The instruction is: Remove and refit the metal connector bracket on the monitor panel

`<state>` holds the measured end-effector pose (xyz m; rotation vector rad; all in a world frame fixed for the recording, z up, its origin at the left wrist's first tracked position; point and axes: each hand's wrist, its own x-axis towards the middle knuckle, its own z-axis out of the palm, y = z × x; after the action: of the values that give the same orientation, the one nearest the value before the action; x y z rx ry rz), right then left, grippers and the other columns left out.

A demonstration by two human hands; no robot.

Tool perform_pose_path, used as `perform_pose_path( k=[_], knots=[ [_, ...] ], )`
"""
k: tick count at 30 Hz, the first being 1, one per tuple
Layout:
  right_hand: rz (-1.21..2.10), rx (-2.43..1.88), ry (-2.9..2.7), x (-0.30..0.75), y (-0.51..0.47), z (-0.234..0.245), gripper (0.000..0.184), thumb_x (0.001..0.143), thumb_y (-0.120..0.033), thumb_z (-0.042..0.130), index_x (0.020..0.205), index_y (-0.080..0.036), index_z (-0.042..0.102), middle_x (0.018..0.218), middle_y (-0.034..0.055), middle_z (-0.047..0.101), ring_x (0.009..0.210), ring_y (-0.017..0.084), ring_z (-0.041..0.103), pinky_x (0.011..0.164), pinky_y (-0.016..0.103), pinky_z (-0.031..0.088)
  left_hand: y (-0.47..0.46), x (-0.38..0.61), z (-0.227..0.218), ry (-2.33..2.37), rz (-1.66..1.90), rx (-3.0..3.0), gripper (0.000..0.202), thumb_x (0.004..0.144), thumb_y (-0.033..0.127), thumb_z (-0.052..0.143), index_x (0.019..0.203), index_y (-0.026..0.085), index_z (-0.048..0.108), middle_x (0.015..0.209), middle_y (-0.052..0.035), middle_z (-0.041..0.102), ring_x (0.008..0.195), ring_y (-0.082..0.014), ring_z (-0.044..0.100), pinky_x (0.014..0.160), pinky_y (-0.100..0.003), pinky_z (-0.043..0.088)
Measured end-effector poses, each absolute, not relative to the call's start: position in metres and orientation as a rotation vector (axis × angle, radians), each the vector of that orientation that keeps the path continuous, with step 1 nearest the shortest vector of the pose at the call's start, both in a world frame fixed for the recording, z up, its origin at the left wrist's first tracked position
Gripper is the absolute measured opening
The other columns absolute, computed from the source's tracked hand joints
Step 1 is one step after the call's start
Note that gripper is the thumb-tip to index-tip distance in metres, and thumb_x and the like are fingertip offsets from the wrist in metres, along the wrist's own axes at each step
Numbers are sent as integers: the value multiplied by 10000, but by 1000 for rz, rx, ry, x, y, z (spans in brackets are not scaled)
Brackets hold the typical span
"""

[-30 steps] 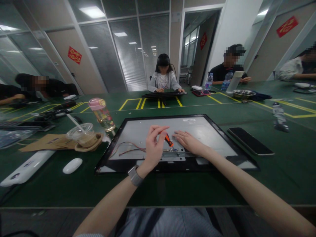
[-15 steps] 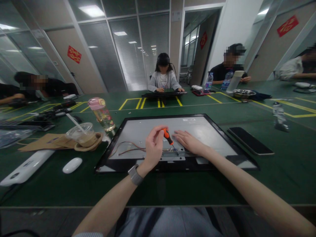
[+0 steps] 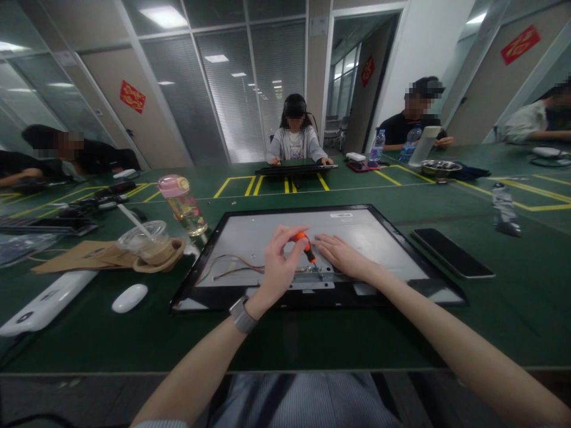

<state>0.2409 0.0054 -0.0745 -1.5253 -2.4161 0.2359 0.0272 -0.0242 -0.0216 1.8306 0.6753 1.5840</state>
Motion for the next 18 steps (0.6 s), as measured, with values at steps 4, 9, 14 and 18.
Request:
perform_pose_path(
  k=[4,9,14,18],
  knots=[
    [238,-1522,-2420,241,5,-73,535,1041,-375,228,1409,-164,553,1518,155,486,1440,298,390,1175,560,270,-22,28,-24,736,1640,1842,209,973,280,568,1114,257,720,955,-31,612,908,-151,594,869,-294,486],
    [257,-1521,-2417,241,3,-72,557,1044,-404,207,1423,-166,538,1532,150,468,1448,300,376,1186,554,252,-21,26,-22,654,1573,1878,314,1021,233,444,1264,260,642,1158,-63,658,1061,-175,622,974,-350,476],
    [248,-1527,-2409,240,4,-74,543,1039,-376,219,1412,-154,546,1528,162,470,1451,304,369,1181,562,256,-23,25,-19,688,1617,1928,193,948,266,601,1097,223,716,980,-53,644,926,-171,611,849,-306,502],
    [234,-1511,-2428,241,5,-74,543,1039,-369,215,1411,-154,547,1524,160,476,1445,304,380,1178,561,261,-24,25,-17,682,1596,1933,232,987,264,523,1128,241,706,1088,-65,633,1020,-177,609,918,-326,498]
  ],
)
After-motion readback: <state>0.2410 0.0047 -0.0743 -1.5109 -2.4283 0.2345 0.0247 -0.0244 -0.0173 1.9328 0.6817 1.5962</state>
